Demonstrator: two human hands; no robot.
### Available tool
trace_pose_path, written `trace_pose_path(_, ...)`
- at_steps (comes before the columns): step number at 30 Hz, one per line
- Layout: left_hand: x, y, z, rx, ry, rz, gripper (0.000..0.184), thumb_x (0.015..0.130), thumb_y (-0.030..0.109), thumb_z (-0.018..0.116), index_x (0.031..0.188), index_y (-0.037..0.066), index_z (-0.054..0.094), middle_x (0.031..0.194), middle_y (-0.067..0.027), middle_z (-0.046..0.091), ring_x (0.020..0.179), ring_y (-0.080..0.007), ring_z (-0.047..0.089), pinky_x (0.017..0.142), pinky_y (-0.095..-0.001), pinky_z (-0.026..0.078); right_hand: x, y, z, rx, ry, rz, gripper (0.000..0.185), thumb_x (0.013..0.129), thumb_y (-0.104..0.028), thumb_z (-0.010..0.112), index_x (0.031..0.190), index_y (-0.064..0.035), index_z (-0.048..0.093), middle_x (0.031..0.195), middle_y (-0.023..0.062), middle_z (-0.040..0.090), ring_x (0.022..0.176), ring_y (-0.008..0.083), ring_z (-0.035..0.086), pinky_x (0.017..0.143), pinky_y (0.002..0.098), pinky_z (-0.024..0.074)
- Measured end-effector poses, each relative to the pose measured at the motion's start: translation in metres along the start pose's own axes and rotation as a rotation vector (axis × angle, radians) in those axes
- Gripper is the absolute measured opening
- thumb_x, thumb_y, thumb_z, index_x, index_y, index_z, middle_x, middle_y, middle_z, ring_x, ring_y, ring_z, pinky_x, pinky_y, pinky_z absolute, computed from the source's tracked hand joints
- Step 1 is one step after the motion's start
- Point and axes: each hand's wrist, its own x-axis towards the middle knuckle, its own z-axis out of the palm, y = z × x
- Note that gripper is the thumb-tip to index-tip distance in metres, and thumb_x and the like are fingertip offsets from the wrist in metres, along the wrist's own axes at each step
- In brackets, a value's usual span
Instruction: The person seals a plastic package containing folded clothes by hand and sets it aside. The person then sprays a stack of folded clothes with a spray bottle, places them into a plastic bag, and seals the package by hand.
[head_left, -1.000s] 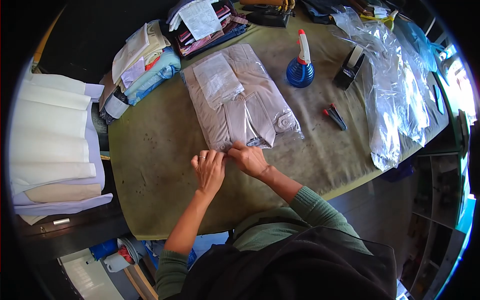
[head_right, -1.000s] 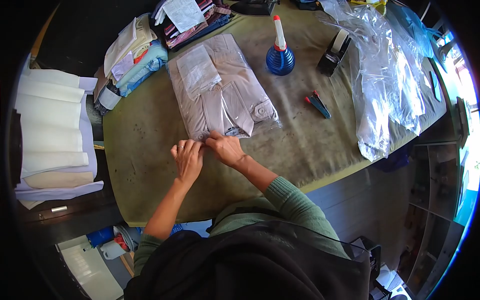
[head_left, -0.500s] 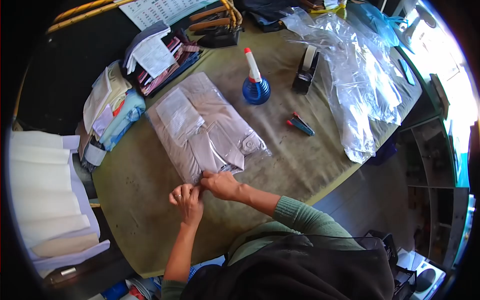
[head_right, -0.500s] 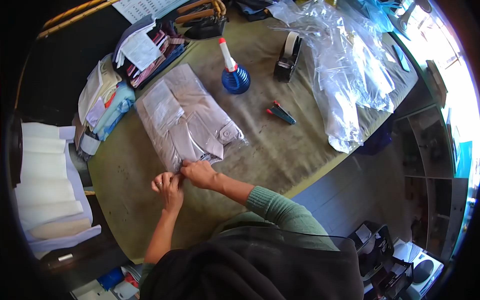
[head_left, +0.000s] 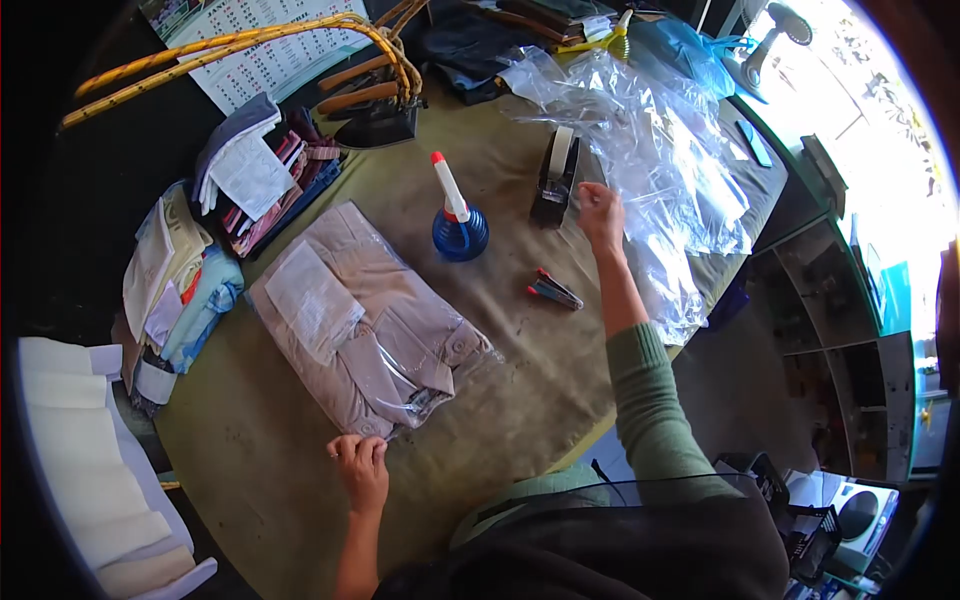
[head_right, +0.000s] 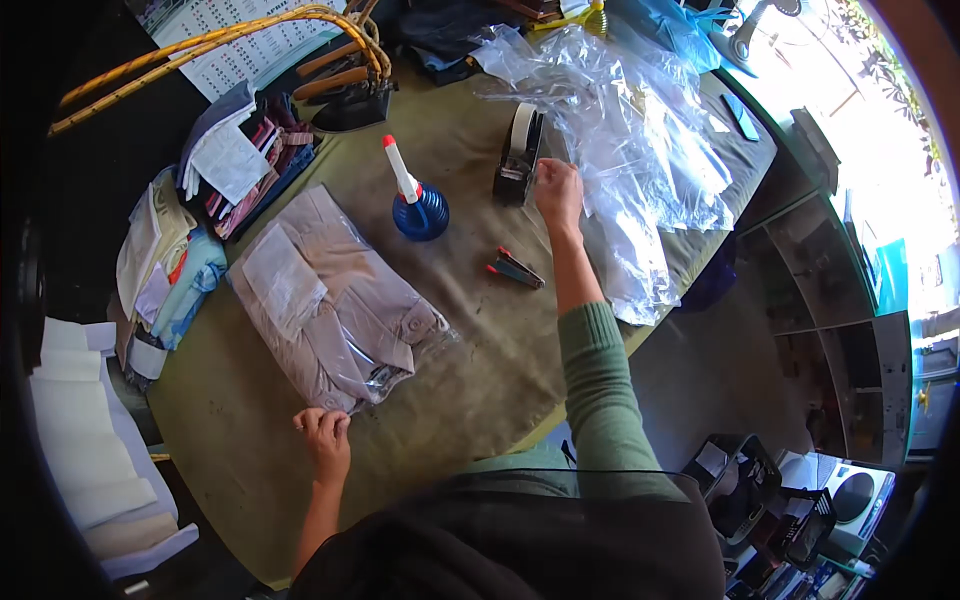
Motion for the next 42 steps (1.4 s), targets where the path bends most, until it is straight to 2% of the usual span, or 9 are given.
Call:
trace_pose_path(2, 0.002, 0.003, -0.003, -0.013, -0.008, -0.016, 0.008, 0.078, 0.019, 0.064, 0.077, 0.011, 0.062, 0.082, -0.0061, 0.048, 0.088, -0.0263, 0.045, 0.081, -0.0413, 0.036, 0.012, 0.009, 0.006, -0.052, -0.148, 0.114, 0.024, 0.086, -0.021, 0.06, 0.099, -0.0022, 0.068, 0.069, 0.0054, 0.06, 0.059, 0.0143, 0.06, 0.049, 0.0313, 0.0566)
trace_pose_path(9, 0.003, 0.003, -0.004, -0.029, -0.028, -0.029, 0.008, 0.075, 0.016, 0.067, 0.076, 0.01, 0.062, 0.083, -0.0069, 0.046, 0.088, -0.0281, 0.042, 0.078, -0.0412, 0.037, 0.016, -0.02, 0.022, 0.323, -0.275, 0.527, 0.033, 0.084, -0.026, 0.063, 0.094, 0.0048, 0.065, 0.086, 0.0104, 0.06, 0.075, 0.0209, 0.061, 0.058, 0.0405, 0.0589)
trace_pose_path(18, 0.004, 0.004, -0.003, -0.019, -0.019, -0.053, 0.006, 0.073, 0.014, 0.068, 0.075, 0.012, 0.063, 0.082, -0.0051, 0.047, 0.088, -0.0283, 0.044, 0.076, -0.041, 0.039, 0.012, -0.05, 0.022, 0.497, -0.076, 0.527, 0.025, 0.076, -0.02, 0.072, 0.08, 0.0032, 0.066, 0.07, 0.0077, 0.061, 0.055, 0.0174, 0.059, 0.046, 0.0395, 0.056)
trace_pose_path(23, 0.005, 0.005, -0.003, -0.025, -0.021, -0.056, 0.007, 0.074, 0.016, 0.068, 0.075, 0.011, 0.063, 0.082, -0.0055, 0.047, 0.088, -0.0282, 0.043, 0.076, -0.0405, 0.039, 0.003, -0.05, 0.025, 0.544, 0.016, 0.451, 0.013, 0.065, -0.014, 0.065, 0.064, -0.0002, 0.064, 0.059, 0.0034, 0.056, 0.05, 0.0124, 0.054, 0.042, 0.0278, 0.049)
trace_pose_path(30, 0.006, 0.008, -0.005, -0.019, -0.033, -0.072, 0.007, 0.071, 0.013, 0.069, 0.075, 0.012, 0.063, 0.082, -0.0054, 0.048, 0.088, -0.0283, 0.044, 0.077, -0.0402, 0.039, -0.017, -0.046, 0.041, 0.678, 0.231, 0.316, 0.009, 0.064, -0.007, 0.059, 0.063, 0.0022, 0.06, 0.082, 0.0074, 0.053, 0.062, 0.0144, 0.054, 0.051, 0.0307, 0.0518)
trace_pose_path(31, 0.006, 0.007, -0.005, -0.023, -0.033, -0.073, 0.007, 0.072, 0.014, 0.069, 0.075, 0.011, 0.063, 0.081, -0.0056, 0.047, 0.088, -0.0282, 0.043, 0.077, -0.0406, 0.039, -0.019, -0.044, 0.041, 0.722, 0.193, 0.334, 0.011, 0.064, -0.007, 0.063, 0.061, 0.0025, 0.058, 0.094, 0.0078, 0.051, 0.066, 0.0146, 0.054, 0.056, 0.0305, 0.0525)
trace_pose_path(35, 0.005, 0.007, -0.003, -0.024, -0.02, -0.072, 0.008, 0.072, 0.015, 0.069, 0.074, 0.01, 0.062, 0.081, -0.006, 0.046, 0.088, -0.028, 0.042, 0.077, -0.0414, 0.038, -0.029, -0.016, 0.061, 0.549, 0.247, 0.208, 0.024, 0.066, -0.016, 0.068, 0.059, 0.0033, 0.057, 0.096, 0.0122, 0.05, 0.101, 0.0247, 0.046, 0.085, 0.0349, 0.0373)
trace_pose_path(38, 0.005, 0.007, -0.003, -0.017, -0.014, -0.07, 0.008, 0.073, 0.014, 0.069, 0.074, 0.01, 0.062, 0.081, -0.006, 0.046, 0.088, -0.028, 0.042, 0.077, -0.0413, 0.037, -0.051, -0.032, 0.056, 0.283, 0.321, 0.213, 0.025, 0.068, -0.022, 0.071, 0.064, 0.0015, 0.064, 0.102, 0.0141, 0.05, 0.099, 0.0246, 0.047, 0.082, 0.0343, 0.0382)
trace_pose_path(42, 0.005, 0.007, -0.002, -0.025, -0.017, -0.075, 0.008, 0.073, 0.013, 0.069, 0.074, 0.01, 0.062, 0.082, -0.0061, 0.046, 0.088, -0.028, 0.042, 0.078, -0.0414, 0.037, -0.054, 0.005, 0.067, 0.448, 0.206, 0.337, 0.028, 0.072, -0.025, 0.073, 0.067, 0.0013, 0.066, 0.075, 0.0099, 0.059, 0.074, 0.02, 0.053, 0.07, 0.0338, 0.0423)
